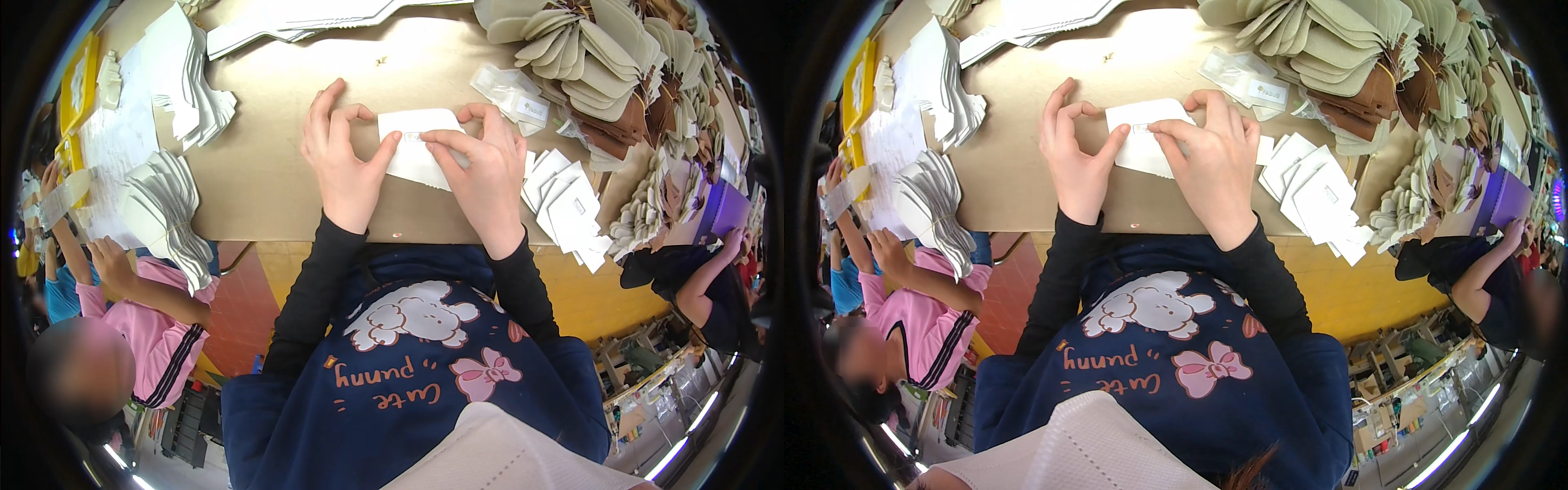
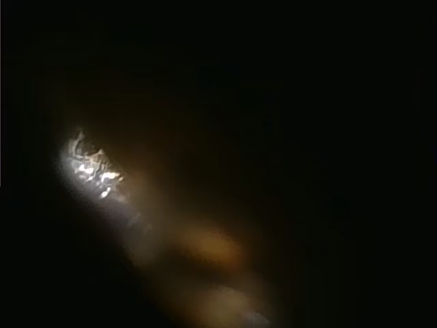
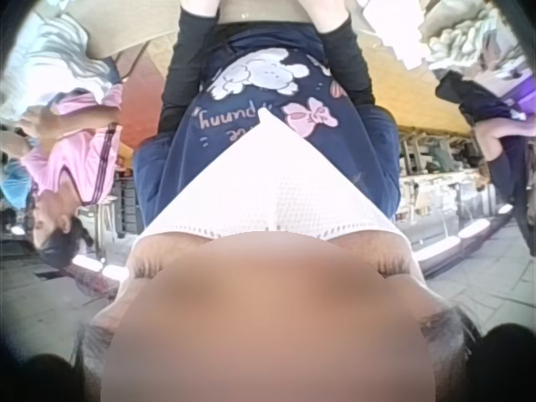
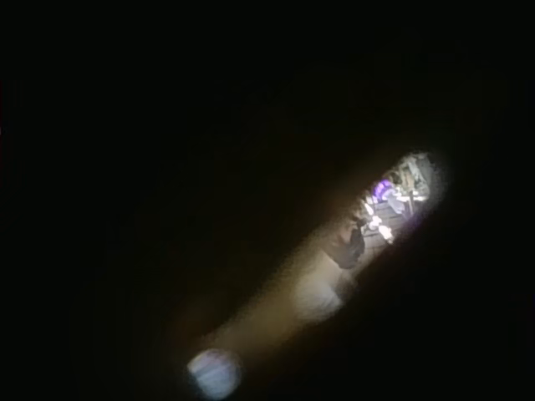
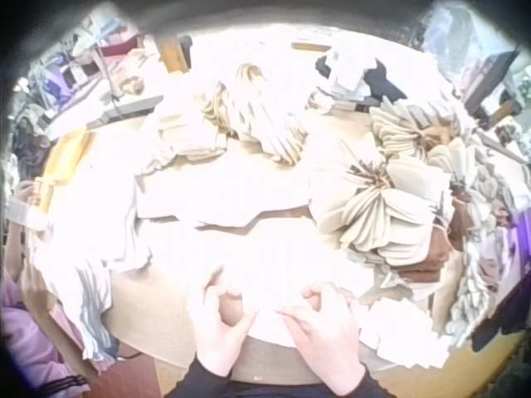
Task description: The person repeatedly picks up small white paper pieces and inserts them into larger white paper cutouts with rectangular slots. They handle the items one at a time, aligning and pressing the inserts into place, then setting the completed units aside on the table.
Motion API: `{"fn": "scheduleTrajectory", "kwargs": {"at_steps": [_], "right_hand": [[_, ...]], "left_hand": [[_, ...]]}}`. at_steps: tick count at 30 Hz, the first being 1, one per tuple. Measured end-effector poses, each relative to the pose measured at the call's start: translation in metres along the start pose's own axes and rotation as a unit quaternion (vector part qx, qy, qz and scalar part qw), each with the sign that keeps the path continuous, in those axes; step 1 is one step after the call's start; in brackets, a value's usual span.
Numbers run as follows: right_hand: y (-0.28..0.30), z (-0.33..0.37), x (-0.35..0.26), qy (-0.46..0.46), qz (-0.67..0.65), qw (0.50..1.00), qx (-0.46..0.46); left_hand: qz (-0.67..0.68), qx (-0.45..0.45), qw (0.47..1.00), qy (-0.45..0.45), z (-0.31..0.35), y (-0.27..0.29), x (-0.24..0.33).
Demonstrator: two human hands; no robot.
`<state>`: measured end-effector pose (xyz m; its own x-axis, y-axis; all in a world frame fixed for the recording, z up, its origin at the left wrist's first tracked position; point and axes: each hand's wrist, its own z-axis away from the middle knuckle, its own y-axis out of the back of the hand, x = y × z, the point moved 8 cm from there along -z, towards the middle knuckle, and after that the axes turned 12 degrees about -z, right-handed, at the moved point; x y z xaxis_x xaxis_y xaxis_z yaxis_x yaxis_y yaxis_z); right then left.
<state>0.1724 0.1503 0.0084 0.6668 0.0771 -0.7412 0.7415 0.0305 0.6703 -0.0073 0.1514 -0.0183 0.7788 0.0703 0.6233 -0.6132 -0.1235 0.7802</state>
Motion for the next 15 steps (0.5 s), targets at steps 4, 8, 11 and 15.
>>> {"fn": "scheduleTrajectory", "kwargs": {"at_steps": [4,8,11,15], "right_hand": [[-0.002,0.002,0.001,-0.006,0.000,1.000,0.013],[-0.004,0.001,0.009,-0.031,-0.018,0.999,0.008],[-0.005,-0.003,0.015,-0.040,-0.032,0.999,-0.002],[-0.005,-0.005,0.019,-0.054,-0.055,0.997,-0.020]], "left_hand": [[-0.147,0.011,0.988,-0.043,0.008,0.002,0.010],[-0.101,-0.018,0.995,-0.009,0.006,0.002,0.007],[-0.110,-0.034,0.993,0.013,0.004,0.000,0.008],[-0.087,-0.050,0.994,0.034,0.002,-0.002,0.008]]}}
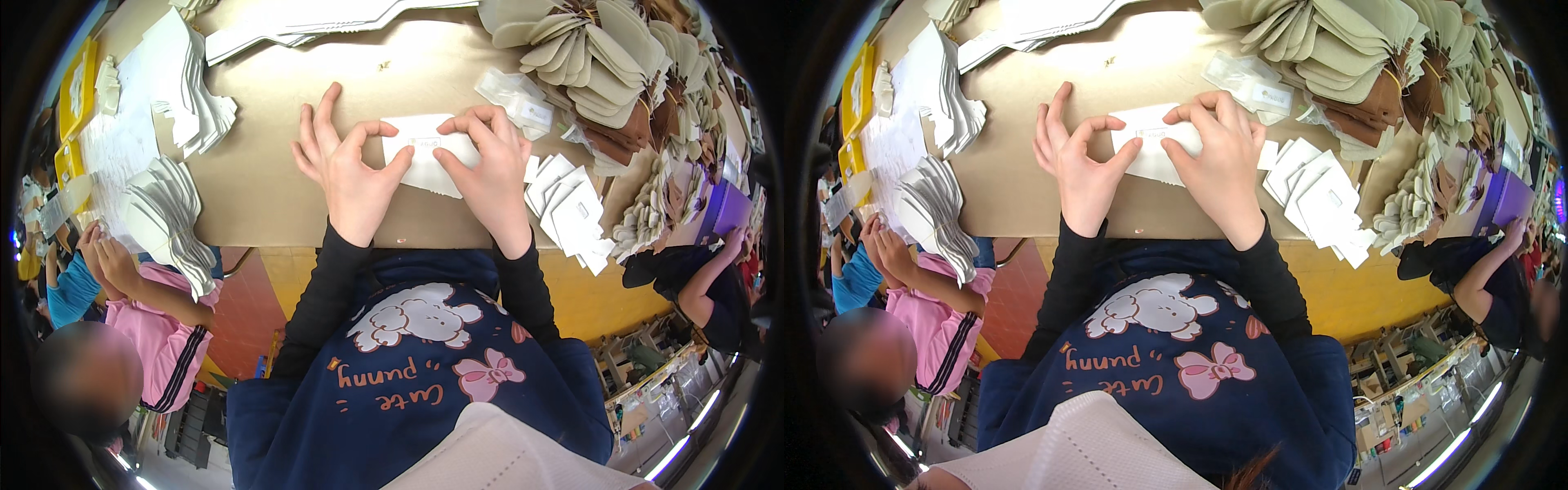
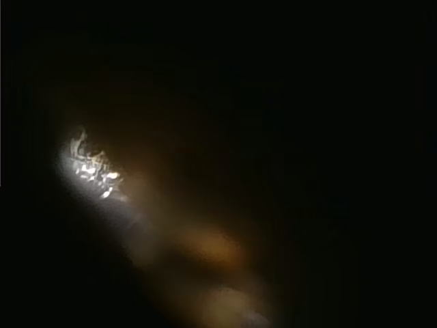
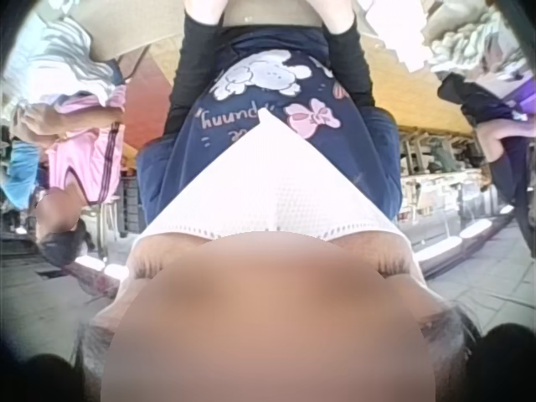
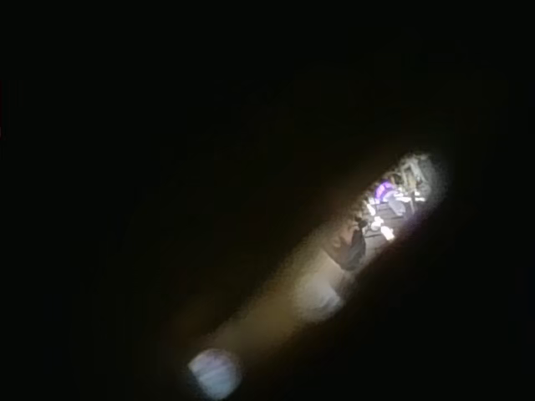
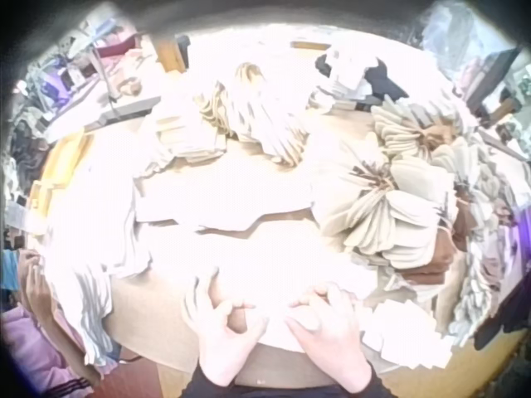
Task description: The person repeatedly picks up small white paper pieces and inserts them into larger white paper cutouts with rectangular slots. They handle the items one at a time, aligning and pressing the inserts into place, then setting the completed units aside on the table.
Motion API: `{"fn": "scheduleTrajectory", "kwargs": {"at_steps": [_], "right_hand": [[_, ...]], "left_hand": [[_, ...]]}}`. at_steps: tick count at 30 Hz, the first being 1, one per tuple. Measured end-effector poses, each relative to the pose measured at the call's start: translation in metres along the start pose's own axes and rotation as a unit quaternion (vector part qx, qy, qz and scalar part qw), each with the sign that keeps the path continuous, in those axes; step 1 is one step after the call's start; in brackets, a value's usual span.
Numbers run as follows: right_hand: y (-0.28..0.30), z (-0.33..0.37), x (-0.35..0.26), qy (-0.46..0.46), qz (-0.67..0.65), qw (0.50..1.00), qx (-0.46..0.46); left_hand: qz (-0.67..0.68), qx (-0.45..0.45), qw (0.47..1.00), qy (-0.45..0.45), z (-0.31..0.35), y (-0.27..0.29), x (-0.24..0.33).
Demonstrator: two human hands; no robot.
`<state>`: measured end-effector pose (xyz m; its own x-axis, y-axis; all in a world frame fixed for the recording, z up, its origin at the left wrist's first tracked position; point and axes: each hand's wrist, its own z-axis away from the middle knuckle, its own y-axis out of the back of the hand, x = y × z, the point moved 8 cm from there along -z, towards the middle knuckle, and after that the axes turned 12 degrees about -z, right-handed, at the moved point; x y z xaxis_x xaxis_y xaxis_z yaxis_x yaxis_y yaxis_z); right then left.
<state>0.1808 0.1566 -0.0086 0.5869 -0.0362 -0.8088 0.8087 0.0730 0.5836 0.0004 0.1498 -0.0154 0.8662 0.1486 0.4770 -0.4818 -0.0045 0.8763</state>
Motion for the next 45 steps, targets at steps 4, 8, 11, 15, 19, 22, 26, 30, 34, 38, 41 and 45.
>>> {"fn": "scheduleTrajectory", "kwargs": {"at_steps": [4,8,11,15,19,22,26,30,34,38,41,45], "right_hand": [[-0.001,-0.001,0.000,-0.018,-0.014,1.000,-0.009],[-0.002,-0.002,0.002,-0.028,-0.014,0.999,-0.025],[0.000,-0.003,0.003,-0.021,-0.020,0.999,-0.041],[0.002,-0.001,0.004,-0.002,-0.024,0.998,-0.057],[0.003,0.002,0.003,0.007,-0.013,0.998,-0.056],[0.003,0.001,0.001,0.033,0.005,0.998,-0.052],[0.004,0.002,-0.001,0.046,0.013,0.998,-0.051],[0.005,0.005,-0.006,0.061,0.036,0.997,-0.044],[0.006,0.016,-0.021,0.097,0.135,0.986,-0.021],[0.005,0.026,-0.030,0.105,0.143,0.984,-0.019],[0.013,0.021,-0.013,0.033,0.011,0.999,-0.032],[0.013,0.013,0.002,-0.015,-0.042,0.999,-0.009]], "left_hand": [[0.007,-0.003,1.000,0.004,0.000,-0.002,-0.001],[-0.001,-0.011,1.000,0.001,0.000,-0.003,0.000],[-0.001,-0.018,1.000,-0.001,0.000,-0.004,0.000],[-0.009,-0.022,1.000,-0.014,0.003,-0.005,0.005],[0.002,-0.027,1.000,-0.009,0.005,-0.005,0.005],[0.010,-0.031,0.999,0.003,0.004,-0.006,0.004],[0.019,-0.034,0.999,0.009,0.003,-0.006,0.004],[0.008,-0.030,0.999,0.009,0.004,-0.007,0.006],[-0.007,-0.011,1.000,0.014,0.006,-0.009,0.011],[0.008,-0.015,1.000,0.024,0.008,-0.014,0.015],[0.012,-0.018,1.000,0.017,0.008,-0.015,0.015],[0.004,-0.025,1.000,0.006,0.009,-0.014,0.013]]}}
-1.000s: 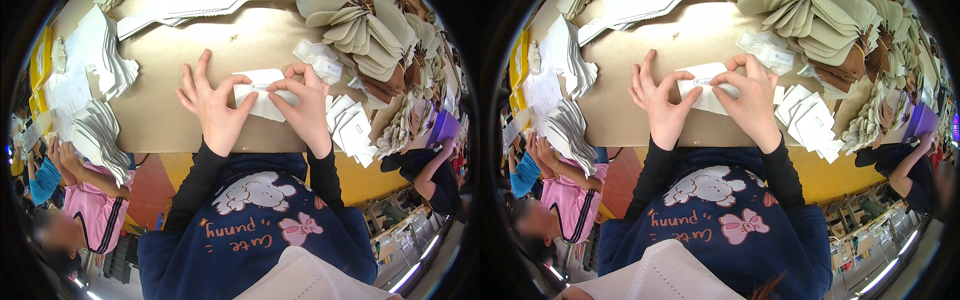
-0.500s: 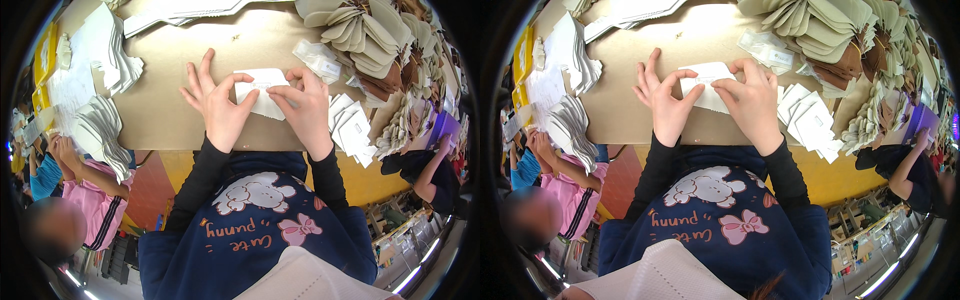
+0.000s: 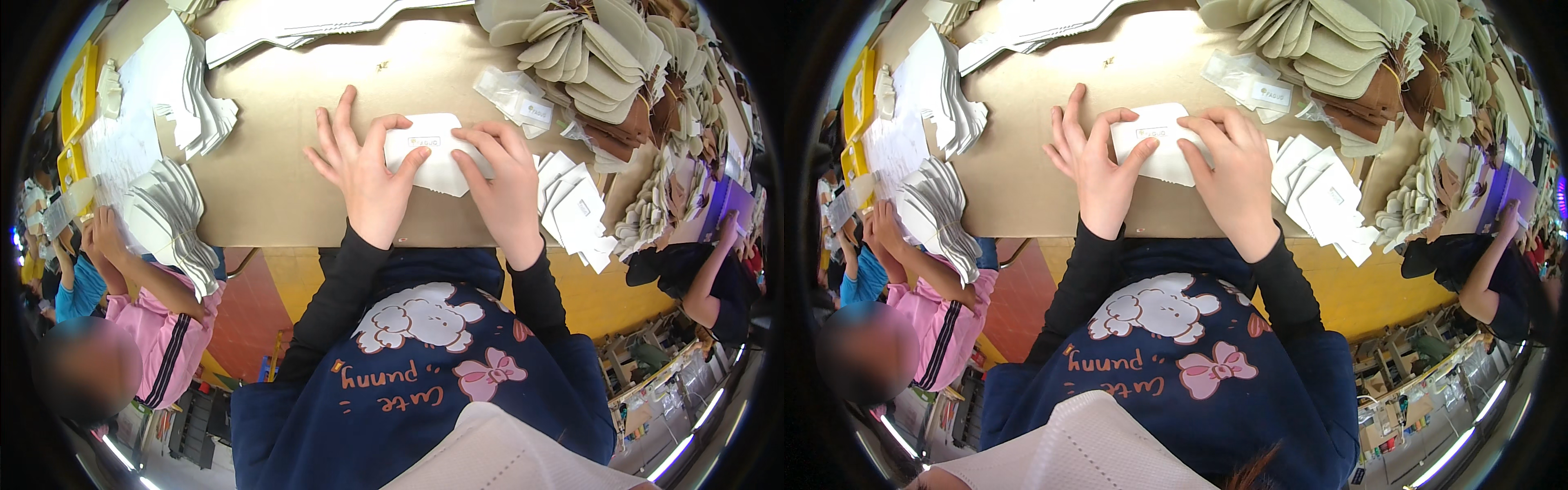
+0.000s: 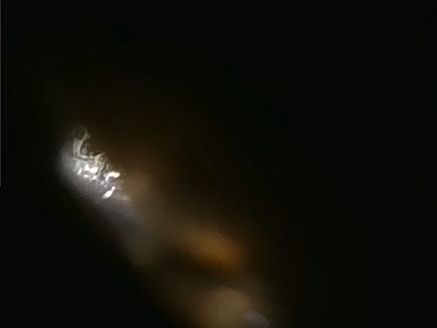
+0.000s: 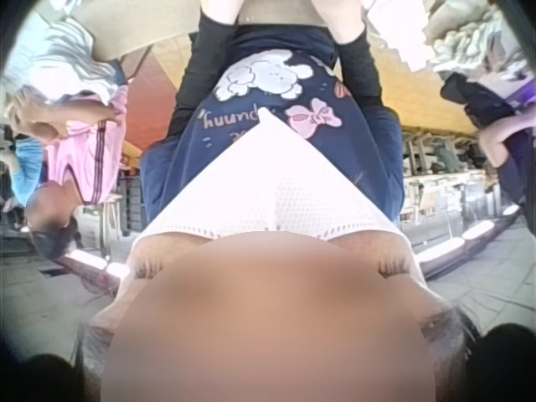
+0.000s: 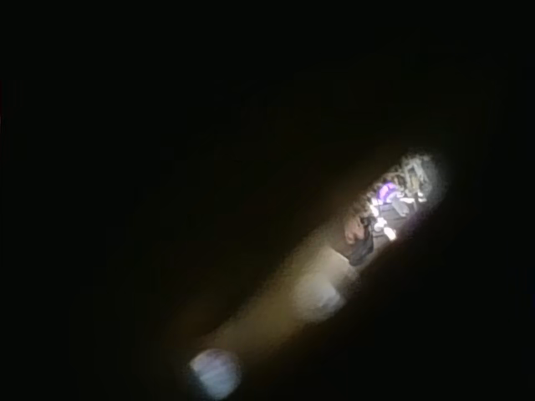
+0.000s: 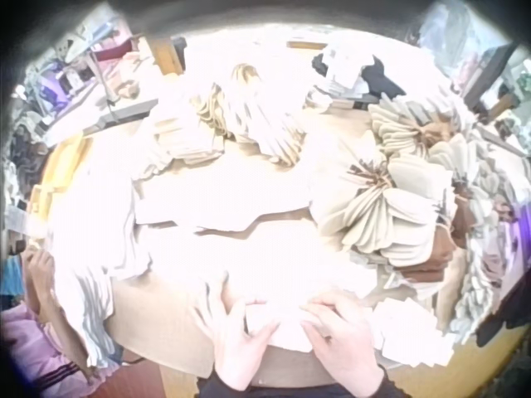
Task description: The person repeatedly picks up small white paper pieces and inserts them into larger white paper cutouts with rectangular slots. They handle the items one at a time, aligning and pressing the inserts into place, then setting the completed units aside on the table.
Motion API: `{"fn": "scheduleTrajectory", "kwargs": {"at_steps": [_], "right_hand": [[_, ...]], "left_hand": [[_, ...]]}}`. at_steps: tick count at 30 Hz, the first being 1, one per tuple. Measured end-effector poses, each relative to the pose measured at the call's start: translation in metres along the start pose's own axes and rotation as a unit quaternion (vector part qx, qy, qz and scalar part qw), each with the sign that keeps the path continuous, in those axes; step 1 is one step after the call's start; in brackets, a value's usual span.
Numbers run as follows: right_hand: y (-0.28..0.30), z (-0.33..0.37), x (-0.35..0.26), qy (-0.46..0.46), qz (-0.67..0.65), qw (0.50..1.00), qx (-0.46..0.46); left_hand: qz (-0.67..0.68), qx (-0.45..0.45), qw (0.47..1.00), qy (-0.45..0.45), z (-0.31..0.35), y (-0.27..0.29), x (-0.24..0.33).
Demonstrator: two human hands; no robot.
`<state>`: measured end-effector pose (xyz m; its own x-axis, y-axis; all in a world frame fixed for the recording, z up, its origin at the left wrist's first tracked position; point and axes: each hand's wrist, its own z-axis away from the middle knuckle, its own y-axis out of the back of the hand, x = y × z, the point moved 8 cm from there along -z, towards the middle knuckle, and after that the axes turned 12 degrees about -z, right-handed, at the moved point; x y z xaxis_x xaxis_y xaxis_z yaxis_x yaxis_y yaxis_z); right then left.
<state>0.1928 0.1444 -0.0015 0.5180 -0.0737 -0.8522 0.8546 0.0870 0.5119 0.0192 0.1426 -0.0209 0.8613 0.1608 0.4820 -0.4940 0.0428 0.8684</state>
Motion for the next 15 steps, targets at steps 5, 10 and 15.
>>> {"fn": "scheduleTrajectory", "kwargs": {"at_steps": [5,10,15], "right_hand": [[-0.009,-0.006,-0.003,0.019,0.066,0.998,0.012],[-0.008,-0.008,-0.001,0.035,0.050,0.998,0.004],[-0.003,0.000,-0.008,0.068,0.044,0.997,0.015]], "left_hand": [[0.001,0.001,1.000,-0.007,0.001,-0.001,-0.001],[0.006,0.017,0.997,-0.079,0.005,-0.001,-0.001],[0.270,-0.053,0.961,-0.038,0.009,-0.004,-0.012]]}}
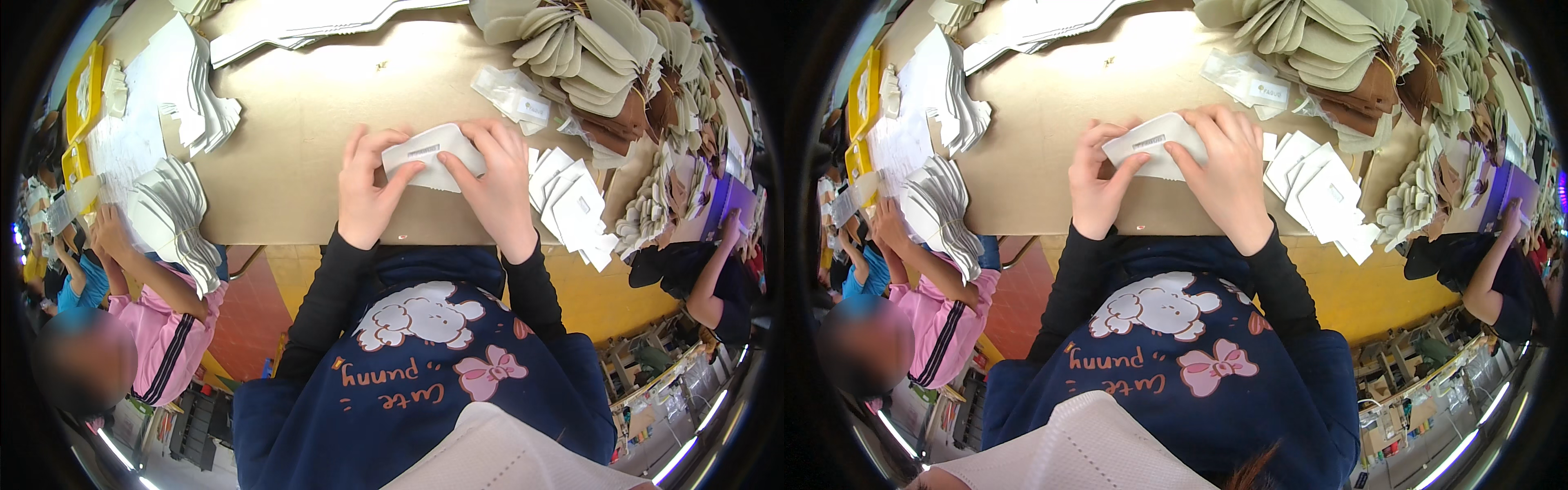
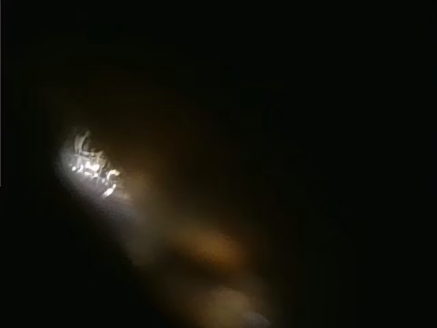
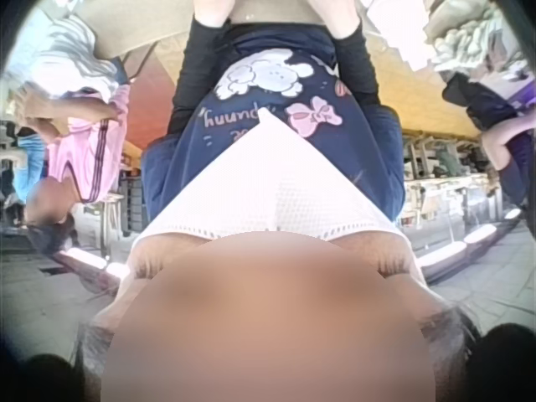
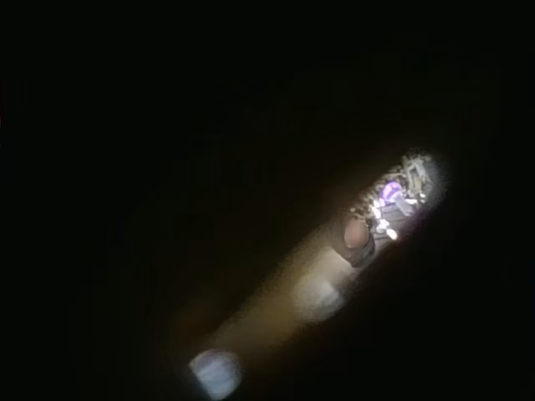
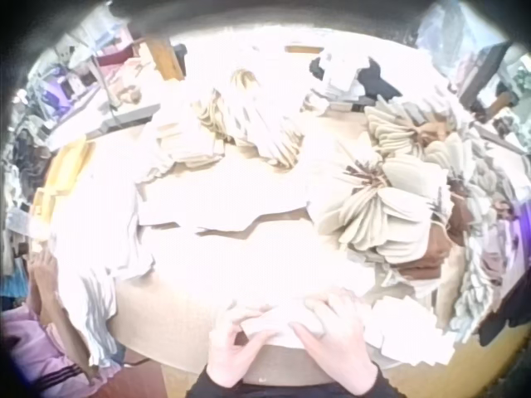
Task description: The person repeatedly picks up small white paper pieces and inserts them into larger white paper cutouts with rectangular slots. They handle the items one at a time, aligning and pressing the inserts into place, then setting the completed units aside on the table.
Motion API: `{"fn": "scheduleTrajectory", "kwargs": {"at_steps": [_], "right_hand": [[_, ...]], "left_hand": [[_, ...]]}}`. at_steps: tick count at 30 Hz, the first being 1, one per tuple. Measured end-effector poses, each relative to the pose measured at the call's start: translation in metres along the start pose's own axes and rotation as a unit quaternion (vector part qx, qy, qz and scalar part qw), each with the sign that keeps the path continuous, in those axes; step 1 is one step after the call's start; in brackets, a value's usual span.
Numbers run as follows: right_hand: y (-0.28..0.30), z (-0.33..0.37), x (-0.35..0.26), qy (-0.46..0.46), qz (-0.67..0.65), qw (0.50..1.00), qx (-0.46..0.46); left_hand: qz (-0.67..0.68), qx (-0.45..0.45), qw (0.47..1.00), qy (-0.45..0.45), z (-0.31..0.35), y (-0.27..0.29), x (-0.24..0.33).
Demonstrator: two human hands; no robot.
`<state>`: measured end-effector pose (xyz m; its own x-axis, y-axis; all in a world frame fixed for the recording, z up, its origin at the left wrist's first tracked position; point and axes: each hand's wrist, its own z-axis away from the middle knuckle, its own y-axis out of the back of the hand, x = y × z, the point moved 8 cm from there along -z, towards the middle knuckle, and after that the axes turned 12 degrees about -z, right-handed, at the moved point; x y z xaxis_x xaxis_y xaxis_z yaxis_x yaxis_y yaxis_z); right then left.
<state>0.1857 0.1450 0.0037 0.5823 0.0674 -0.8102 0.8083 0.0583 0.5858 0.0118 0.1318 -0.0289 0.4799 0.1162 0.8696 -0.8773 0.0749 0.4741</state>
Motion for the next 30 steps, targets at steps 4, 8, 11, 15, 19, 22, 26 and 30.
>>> {"fn": "scheduleTrajectory", "kwargs": {"at_steps": [4,8,11,15,19,22,26,30], "right_hand": [[0.008,0.007,0.005,-0.125,-0.110,0.982,-0.085],[0.037,0.017,-0.016,-0.169,-0.346,0.923,-0.025],[0.053,0.022,-0.030,-0.157,-0.349,0.924,0.005],[0.063,0.034,-0.041,-0.158,-0.363,0.918,0.027],[0.066,0.045,-0.047,-0.148,-0.358,0.921,0.020],[0.063,0.050,-0.045,-0.157,-0.349,0.924,0.014],[0.059,0.056,-0.043,-0.180,-0.356,0.917,0.008],[0.058,0.056,-0.046,-0.179,-0.362,0.915,0.009]], "left_hand": [[0.282,-0.057,0.949,0.127,0.010,0.004,0.010],[0.325,-0.122,0.929,0.131,0.013,0.019,0.049],[0.330,-0.143,0.930,0.075,0.018,0.023,0.083],[0.334,-0.118,0.929,0.108,0.027,0.021,0.096],[0.325,-0.122,0.931,0.114,0.036,0.020,0.102],[0.322,-0.110,0.933,0.116,0.041,0.021,0.100],[0.320,-0.100,0.935,0.117,0.045,0.023,0.098],[0.322,-0.094,0.935,0.117,0.048,0.025,0.097]]}}
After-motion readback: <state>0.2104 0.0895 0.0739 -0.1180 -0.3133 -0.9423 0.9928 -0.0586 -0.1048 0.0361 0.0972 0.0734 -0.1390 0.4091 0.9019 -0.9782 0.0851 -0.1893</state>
